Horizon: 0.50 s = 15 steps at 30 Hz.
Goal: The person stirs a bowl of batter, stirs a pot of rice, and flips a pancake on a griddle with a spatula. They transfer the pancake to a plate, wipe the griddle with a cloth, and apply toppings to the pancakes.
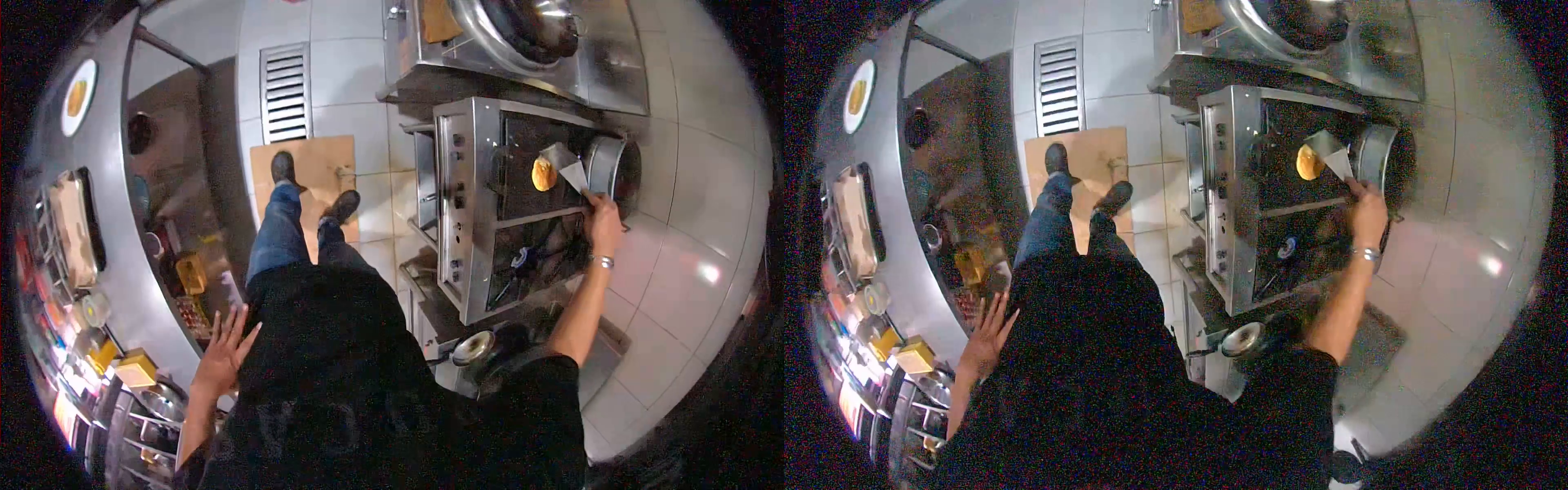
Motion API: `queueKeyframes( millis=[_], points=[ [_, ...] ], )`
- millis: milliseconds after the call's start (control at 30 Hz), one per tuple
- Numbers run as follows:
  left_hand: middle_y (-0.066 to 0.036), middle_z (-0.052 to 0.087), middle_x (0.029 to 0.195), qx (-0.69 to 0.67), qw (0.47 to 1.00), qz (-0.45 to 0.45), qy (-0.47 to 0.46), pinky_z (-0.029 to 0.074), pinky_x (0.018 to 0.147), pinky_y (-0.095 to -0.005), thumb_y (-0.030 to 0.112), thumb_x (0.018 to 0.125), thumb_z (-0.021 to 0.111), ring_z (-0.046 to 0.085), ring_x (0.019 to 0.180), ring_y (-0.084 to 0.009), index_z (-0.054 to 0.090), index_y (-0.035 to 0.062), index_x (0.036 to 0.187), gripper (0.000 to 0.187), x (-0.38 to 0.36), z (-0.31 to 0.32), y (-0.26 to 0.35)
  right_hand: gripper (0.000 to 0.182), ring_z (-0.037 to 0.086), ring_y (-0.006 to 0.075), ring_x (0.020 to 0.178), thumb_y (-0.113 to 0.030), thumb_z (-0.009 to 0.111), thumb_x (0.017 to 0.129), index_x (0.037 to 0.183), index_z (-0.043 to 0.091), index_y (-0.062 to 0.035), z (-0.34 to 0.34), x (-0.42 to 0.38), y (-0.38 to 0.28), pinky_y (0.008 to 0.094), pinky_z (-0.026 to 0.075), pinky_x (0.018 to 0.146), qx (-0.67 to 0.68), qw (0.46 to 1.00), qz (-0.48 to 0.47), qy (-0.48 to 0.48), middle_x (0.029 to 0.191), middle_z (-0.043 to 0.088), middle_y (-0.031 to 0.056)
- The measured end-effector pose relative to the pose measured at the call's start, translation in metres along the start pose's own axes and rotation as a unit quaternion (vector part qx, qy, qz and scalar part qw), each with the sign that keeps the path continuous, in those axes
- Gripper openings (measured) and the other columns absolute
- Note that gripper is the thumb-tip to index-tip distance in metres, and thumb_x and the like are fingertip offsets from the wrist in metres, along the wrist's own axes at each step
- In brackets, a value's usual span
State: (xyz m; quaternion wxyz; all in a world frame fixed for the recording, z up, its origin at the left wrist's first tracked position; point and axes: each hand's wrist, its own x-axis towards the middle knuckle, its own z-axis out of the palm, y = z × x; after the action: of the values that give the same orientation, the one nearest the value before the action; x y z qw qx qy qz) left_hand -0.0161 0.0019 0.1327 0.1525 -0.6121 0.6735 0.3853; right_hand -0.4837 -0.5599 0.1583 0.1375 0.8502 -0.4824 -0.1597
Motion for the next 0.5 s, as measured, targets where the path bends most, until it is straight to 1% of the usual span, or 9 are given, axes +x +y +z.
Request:
queueKeyframes(
  millis=[33, 67, 133, 167, 200, 267, 300, 433, 500],
  points=[
    [-0.02, 0.014, 0.151, -0.004, 1.0, 0.005, -0.013, 0.01, 0.113, -0.052, 0.014, 0.078, 0.052, 0.016, 0.138, -0.039, 0.028, 0.012, 0.143, 0.069, 0.001, -0.004, -0.004, 0.046, 0.058, 0.0312, 0.094, 0.001, 0.055, 0.074, 0.112, 0.065, -0.023, -0.001, 0.01, 0.001, 0.0408, 0.05, 0.078, -0.003, 1.0, -0.022, -0.021, 0.103, 0.06, 0.0124],
    [-0.019, 0.015, 0.15, -0.092, 0.995, -0.001, -0.035, 0.011, 0.113, -0.0524, 0.013, 0.078, 0.052, 0.016, 0.138, -0.0395, 0.029, 0.0122, 0.142, 0.068, 0.003, -0.009, -0.008, 0.047, 0.057, 0.0312, 0.093, 0.002, 0.053, 0.074, 0.112, 0.065, -0.0232, -0.002, 0.021, 0.003, 0.0408, 0.05, 0.078, -0.005, 0.998, -0.043, -0.042, 0.102, 0.06, 0.0123],
    [-0.019, 0.016, 0.15, -0.183, 0.981, -0.002, -0.065, 0.011, 0.113, -0.0529, 0.013, 0.078, 0.052, 0.016, 0.138, -0.04, 0.031, 0.0124, 0.142, 0.067, 0.005, -0.001, -0.019, 0.043, 0.057, 0.0319, 0.089, -0.001, 0.051, 0.077, 0.112, 0.066, -0.0229, -0.019, 0.038, -0.006, 0.0409, 0.05, 0.077, -0.03, 0.993, -0.107, -0.038, 0.101, 0.06, 0.0127],
    [-0.02, 0.016, 0.15, -0.154, 0.987, 0.008, -0.049, 0.011, 0.112, -0.0537, 0.012, 0.077, 0.051, 0.016, 0.138, -0.0397, 0.032, 0.0124, 0.142, 0.067, 0.003, 0.011, -0.024, 0.042, 0.055, 0.0333, 0.1, -0.004, 0.066, 0.069, 0.109, 0.067, -0.0167, -0.03, 0.043, -0.014, 0.0418, 0.046, 0.085, -0.035, 0.994, -0.064, -0.084, 0.104, 0.06, 0.0139],
    [-0.02, 0.016, 0.15, -0.141, 0.989, 0.015, -0.042, 0.011, 0.112, -0.054, 0.012, 0.077, 0.051, 0.016, 0.138, -0.0395, 0.033, 0.0124, 0.141, 0.067, 0.003, 0.017, -0.027, 0.042, 0.055, 0.0333, 0.1, -0.004, 0.066, 0.069, 0.109, 0.067, -0.0167, -0.022, 0.048, -0.003, 0.0418, 0.046, 0.085, -0.039, 0.993, -0.066, -0.091, 0.104, 0.06, 0.0139],
    [-0.02, 0.016, 0.15, -0.124, 0.991, 0.027, -0.032, 0.012, 0.112, -0.055, 0.011, 0.076, 0.051, 0.016, 0.138, -0.0393, 0.034, 0.0123, 0.141, 0.067, 0.002, 0.026, -0.035, 0.035, 0.056, 0.0329, 0.088, -0.007, 0.057, 0.075, 0.105, 0.069, -0.0185, -0.002, 0.059, 0.031, 0.0413, 0.05, 0.075, -0.018, 0.987, -0.159, -0.014, 0.095, 0.061, 0.0126],
    [-0.02, 0.016, 0.15, -0.118, 0.992, 0.033, -0.029, 0.012, 0.112, -0.0556, 0.01, 0.075, 0.051, 0.016, 0.138, -0.0392, 0.034, 0.0122, 0.141, 0.067, 0.003, 0.028, -0.038, 0.028, 0.056, 0.0328, 0.089, -0.014, 0.06, 0.077, 0.104, 0.069, -0.0167, -0.027, 0.062, 0.005, 0.0415, 0.048, 0.077, 0.011, 0.991, -0.089, -0.101, 0.095, 0.061, 0.0127],
    [-0.02, 0.016, 0.15, -0.143, 0.989, 0.039, -0.019, 0.012, 0.112, -0.0554, 0.01, 0.075, 0.05, 0.015, 0.139, -0.0386, 0.034, 0.0121, 0.141, 0.068, 0.005, 0.023, -0.049, 0.027, 0.057, 0.032, 0.09, -0.019, 0.061, 0.078, 0.104, 0.069, -0.0166, -0.034, 0.07, 0.003, 0.0406, 0.048, 0.077, -0.011, 0.983, -0.123, -0.132, 0.097, 0.061, 0.0128],
    [-0.02, 0.016, 0.15, -0.187, 0.981, 0.023, -0.043, 0.013, 0.112, -0.0551, 0.006, 0.077, 0.046, 0.015, 0.139, -0.0379, 0.033, 0.0123, 0.141, 0.066, 0.007, 0.01, -0.049, 0.028, 0.057, 0.0318, 0.091, -0.015, 0.06, 0.077, 0.103, 0.069, -0.0176, -0.032, 0.069, 0.004, 0.0403, 0.048, 0.077, -0.022, 0.986, -0.113, -0.124, 0.097, 0.061, 0.0119]
  ],
)
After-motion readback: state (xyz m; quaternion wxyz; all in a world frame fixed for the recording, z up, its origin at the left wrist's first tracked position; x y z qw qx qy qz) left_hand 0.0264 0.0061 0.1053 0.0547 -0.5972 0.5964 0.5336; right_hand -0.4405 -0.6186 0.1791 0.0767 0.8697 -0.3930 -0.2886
